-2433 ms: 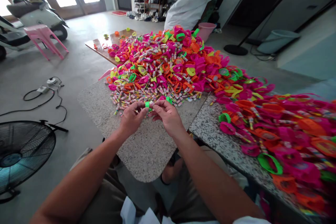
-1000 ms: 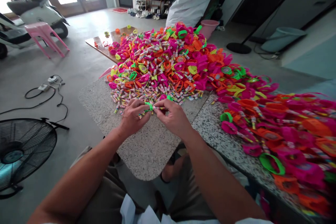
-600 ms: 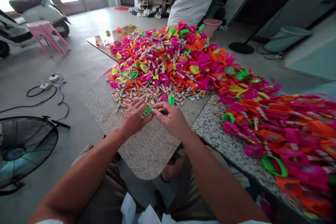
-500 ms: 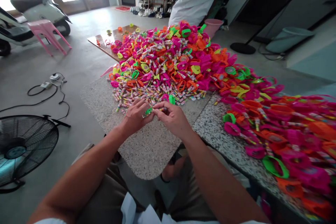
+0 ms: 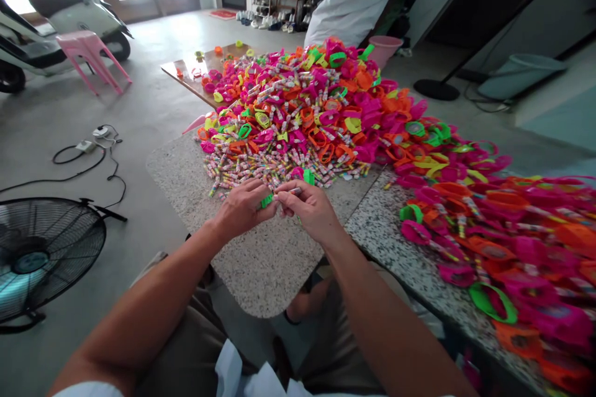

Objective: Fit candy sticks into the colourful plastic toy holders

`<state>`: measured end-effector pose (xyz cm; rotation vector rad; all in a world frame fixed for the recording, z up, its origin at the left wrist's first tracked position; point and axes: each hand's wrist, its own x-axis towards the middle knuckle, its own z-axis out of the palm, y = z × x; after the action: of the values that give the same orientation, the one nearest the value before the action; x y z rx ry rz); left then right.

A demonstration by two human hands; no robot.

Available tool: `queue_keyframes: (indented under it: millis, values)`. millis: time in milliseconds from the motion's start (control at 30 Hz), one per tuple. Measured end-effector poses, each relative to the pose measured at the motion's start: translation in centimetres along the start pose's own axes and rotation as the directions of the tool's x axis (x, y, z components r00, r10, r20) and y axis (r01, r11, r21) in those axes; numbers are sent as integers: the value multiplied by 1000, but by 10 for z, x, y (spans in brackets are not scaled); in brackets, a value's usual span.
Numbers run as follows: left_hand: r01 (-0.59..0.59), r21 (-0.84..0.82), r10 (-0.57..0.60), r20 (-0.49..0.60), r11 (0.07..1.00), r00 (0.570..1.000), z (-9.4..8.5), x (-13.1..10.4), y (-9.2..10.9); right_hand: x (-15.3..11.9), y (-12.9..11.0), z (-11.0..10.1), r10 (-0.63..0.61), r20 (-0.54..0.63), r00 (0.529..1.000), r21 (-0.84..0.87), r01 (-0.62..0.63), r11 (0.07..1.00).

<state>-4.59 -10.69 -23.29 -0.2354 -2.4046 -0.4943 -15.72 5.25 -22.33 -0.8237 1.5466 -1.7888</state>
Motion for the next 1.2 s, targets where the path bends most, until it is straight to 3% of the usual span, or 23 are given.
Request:
queue_keyframes:
  millis: [133, 233, 700, 933, 1033, 1100, 1167, 1200]
  values:
    - [79, -21, -81, -101, 997, 992, 4, -4, 3, 1, -1, -2, -12, 4, 1000, -9, 12, 1000]
    - [75, -24, -78, -146, 997, 986, 6, -4, 5, 2, -1, -3, -28, -4, 1000, -12, 28, 1000]
    - [30, -15, -32, -156, 999, 987, 5, -2, 11, 0, 4, 6, -64, -69, 996, 65, 69, 996]
    - [61, -16, -63, -139, 998, 988, 9, -4, 10, 0, -3, 2, 6, -78, 997, -51, -10, 999]
    - [203, -5, -202, -132, 979, 970, 15, -4, 9, -1, -15, -25, -35, -121, 992, -261, 2, 965]
    - [253, -11, -253, -127, 967, 959, 20, -5, 5, -6, -27, -60, -123, -230, 965, -448, 7, 894]
    - [256, -6, -256, -103, 967, 961, 27, -5, -1, -20, -43, -109, -274, -400, 875, -626, -42, 779]
    - [248, 3, -247, -92, 969, 965, 30, -6, -5, -31, -52, -136, -367, -482, 796, -702, -100, 705]
